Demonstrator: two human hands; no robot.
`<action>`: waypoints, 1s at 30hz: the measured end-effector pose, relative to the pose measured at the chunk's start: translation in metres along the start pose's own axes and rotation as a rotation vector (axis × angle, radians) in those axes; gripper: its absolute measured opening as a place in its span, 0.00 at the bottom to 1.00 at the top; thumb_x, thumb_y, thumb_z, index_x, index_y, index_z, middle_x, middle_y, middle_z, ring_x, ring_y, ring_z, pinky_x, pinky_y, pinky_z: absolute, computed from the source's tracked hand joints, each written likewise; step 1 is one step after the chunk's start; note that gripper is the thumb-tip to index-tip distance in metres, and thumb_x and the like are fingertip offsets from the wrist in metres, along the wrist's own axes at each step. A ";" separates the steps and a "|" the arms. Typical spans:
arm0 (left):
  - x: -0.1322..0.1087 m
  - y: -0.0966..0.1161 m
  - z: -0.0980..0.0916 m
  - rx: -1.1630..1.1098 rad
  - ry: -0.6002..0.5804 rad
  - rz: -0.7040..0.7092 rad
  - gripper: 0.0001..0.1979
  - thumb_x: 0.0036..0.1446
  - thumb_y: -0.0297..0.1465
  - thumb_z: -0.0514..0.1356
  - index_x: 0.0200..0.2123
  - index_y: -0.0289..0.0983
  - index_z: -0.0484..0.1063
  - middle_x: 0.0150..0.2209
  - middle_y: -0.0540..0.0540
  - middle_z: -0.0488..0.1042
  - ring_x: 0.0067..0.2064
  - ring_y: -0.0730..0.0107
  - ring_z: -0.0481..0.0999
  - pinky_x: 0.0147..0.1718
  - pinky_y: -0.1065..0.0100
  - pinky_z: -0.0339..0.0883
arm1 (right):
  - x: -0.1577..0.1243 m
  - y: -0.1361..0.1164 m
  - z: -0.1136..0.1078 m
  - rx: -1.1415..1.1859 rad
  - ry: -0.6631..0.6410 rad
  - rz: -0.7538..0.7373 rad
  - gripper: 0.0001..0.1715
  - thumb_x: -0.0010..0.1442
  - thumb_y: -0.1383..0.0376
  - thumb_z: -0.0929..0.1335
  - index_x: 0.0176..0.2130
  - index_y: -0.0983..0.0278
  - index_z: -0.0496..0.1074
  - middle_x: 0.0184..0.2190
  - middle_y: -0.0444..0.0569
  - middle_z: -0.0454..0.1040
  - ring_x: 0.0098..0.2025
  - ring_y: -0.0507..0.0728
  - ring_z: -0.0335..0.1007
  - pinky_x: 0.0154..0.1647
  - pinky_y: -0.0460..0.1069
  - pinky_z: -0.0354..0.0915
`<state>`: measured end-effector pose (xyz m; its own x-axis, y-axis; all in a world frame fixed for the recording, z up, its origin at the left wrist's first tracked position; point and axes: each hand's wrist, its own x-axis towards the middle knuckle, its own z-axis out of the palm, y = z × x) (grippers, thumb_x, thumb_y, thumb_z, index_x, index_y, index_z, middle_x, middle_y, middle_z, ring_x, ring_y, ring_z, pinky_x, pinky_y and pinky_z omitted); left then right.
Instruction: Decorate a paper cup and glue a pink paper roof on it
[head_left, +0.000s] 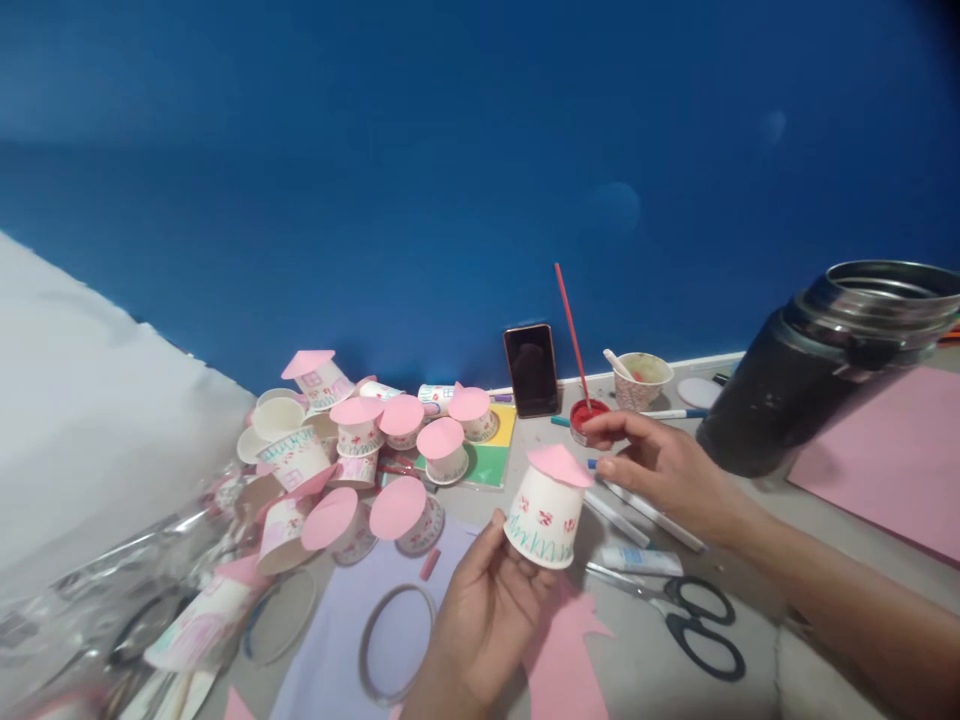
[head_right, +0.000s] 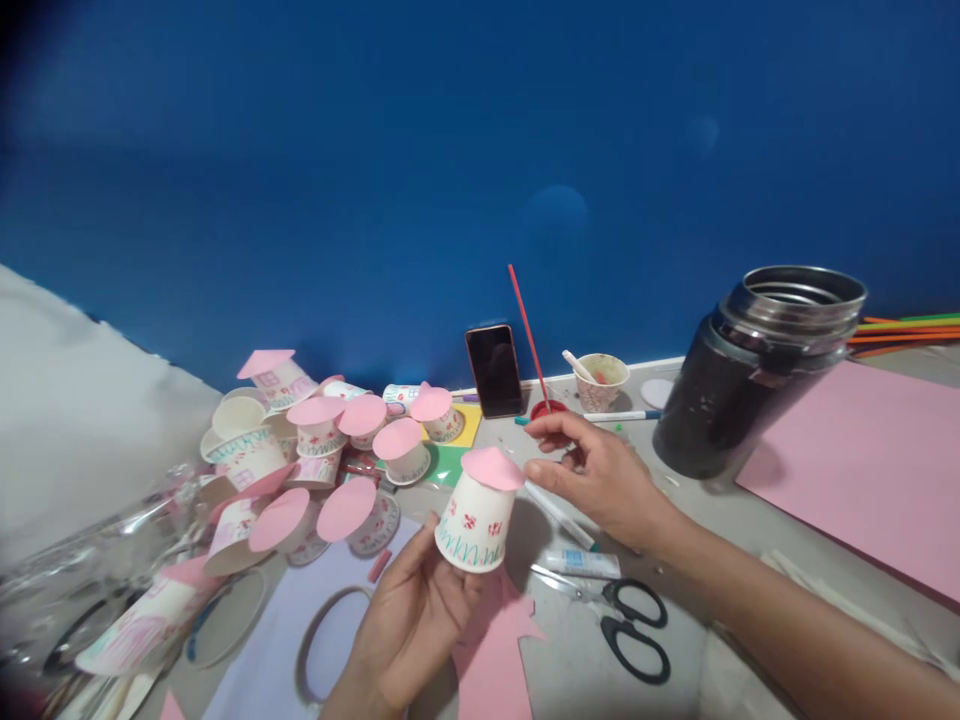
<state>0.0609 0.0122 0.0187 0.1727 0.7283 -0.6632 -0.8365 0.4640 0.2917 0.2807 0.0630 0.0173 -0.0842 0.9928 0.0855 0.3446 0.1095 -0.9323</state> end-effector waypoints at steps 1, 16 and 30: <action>0.000 -0.001 -0.001 0.000 -0.012 -0.009 0.13 0.75 0.27 0.50 0.48 0.30 0.75 0.34 0.39 0.86 0.36 0.62 0.87 0.31 0.66 0.77 | 0.000 0.001 0.001 0.066 -0.034 0.000 0.28 0.56 0.50 0.74 0.53 0.59 0.76 0.48 0.52 0.79 0.39 0.59 0.74 0.40 0.54 0.70; 0.000 -0.006 -0.011 0.095 -0.309 0.043 0.11 0.68 0.29 0.62 0.50 0.32 0.80 0.49 0.37 0.85 0.53 0.59 0.84 0.55 0.62 0.76 | -0.005 0.002 0.010 0.228 -0.101 -0.003 0.31 0.53 0.49 0.77 0.52 0.60 0.76 0.46 0.53 0.77 0.41 0.60 0.72 0.38 0.53 0.68; -0.006 -0.008 -0.011 0.406 -0.495 0.171 0.17 0.57 0.32 0.73 0.49 0.34 0.83 0.47 0.39 0.84 0.46 0.67 0.83 0.52 0.71 0.73 | -0.002 0.002 0.003 0.360 -0.169 0.041 0.33 0.52 0.51 0.78 0.53 0.59 0.74 0.51 0.53 0.75 0.36 0.56 0.70 0.37 0.54 0.69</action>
<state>0.0609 -0.0013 0.0125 0.3545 0.9095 -0.2172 -0.6277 0.4036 0.6657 0.2792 0.0607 0.0140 -0.2402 0.9706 0.0147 0.0041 0.0162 -0.9999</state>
